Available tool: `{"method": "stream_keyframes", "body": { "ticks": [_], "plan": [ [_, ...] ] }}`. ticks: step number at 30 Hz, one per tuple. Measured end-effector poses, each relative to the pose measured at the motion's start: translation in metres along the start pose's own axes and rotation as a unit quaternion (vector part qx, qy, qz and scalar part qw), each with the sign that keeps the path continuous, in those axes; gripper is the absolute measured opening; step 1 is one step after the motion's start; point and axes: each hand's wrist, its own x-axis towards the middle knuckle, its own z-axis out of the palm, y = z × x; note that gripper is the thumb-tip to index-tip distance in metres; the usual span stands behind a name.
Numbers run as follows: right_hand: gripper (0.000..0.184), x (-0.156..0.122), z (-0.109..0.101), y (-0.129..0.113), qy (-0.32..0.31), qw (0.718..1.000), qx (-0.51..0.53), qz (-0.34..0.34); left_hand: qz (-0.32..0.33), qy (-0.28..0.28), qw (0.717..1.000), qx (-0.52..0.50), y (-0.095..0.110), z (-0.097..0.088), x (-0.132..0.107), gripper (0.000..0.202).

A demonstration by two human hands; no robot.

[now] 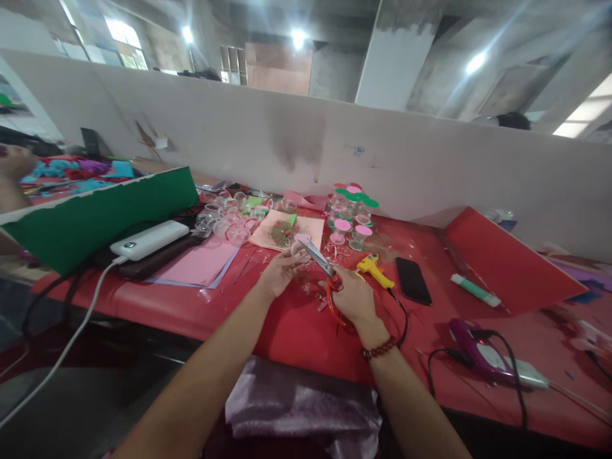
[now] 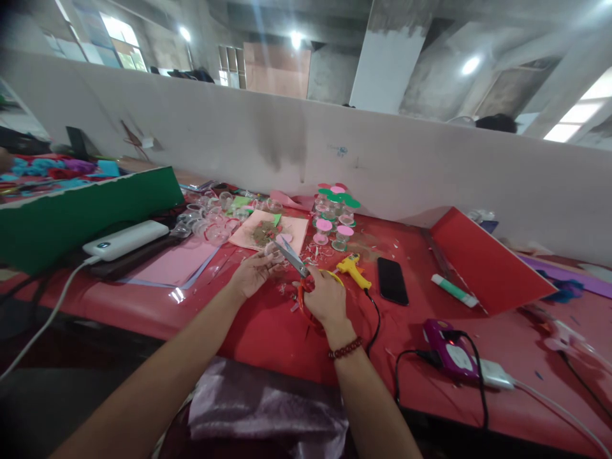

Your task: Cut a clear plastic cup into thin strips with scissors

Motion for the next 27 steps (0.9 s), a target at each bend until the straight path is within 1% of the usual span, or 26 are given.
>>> {"method": "stream_keyframes", "body": {
  "ticks": [7, 13, 21, 27],
  "plan": [
    [0.037, -0.0006, -0.0022, -0.0006, 0.000, 1.000, 0.015, -0.014, -0.005, 0.006, 1.000, 0.001, 0.0001, 0.0012, -0.0009, 0.032],
    [0.038, -0.0006, -0.0025, -0.0018, 0.000, 1.000, 0.009, -0.006, -0.003, 0.006, 1.000, 0.006, 0.0014, 0.0023, -0.0022, 0.032],
    [0.037, -0.0001, 0.0012, 0.0013, 0.008, 1.000, 0.014, -0.015, -0.002, 0.017, 1.000, -0.001, 0.0007, 0.0011, -0.0005, 0.030],
    [0.043, 0.0012, 0.0017, 0.0007, 0.009, 1.000, -0.003, 0.002, -0.005, 0.016, 1.000, 0.002, 0.0001, 0.0003, -0.0001, 0.031]
  ]
}}
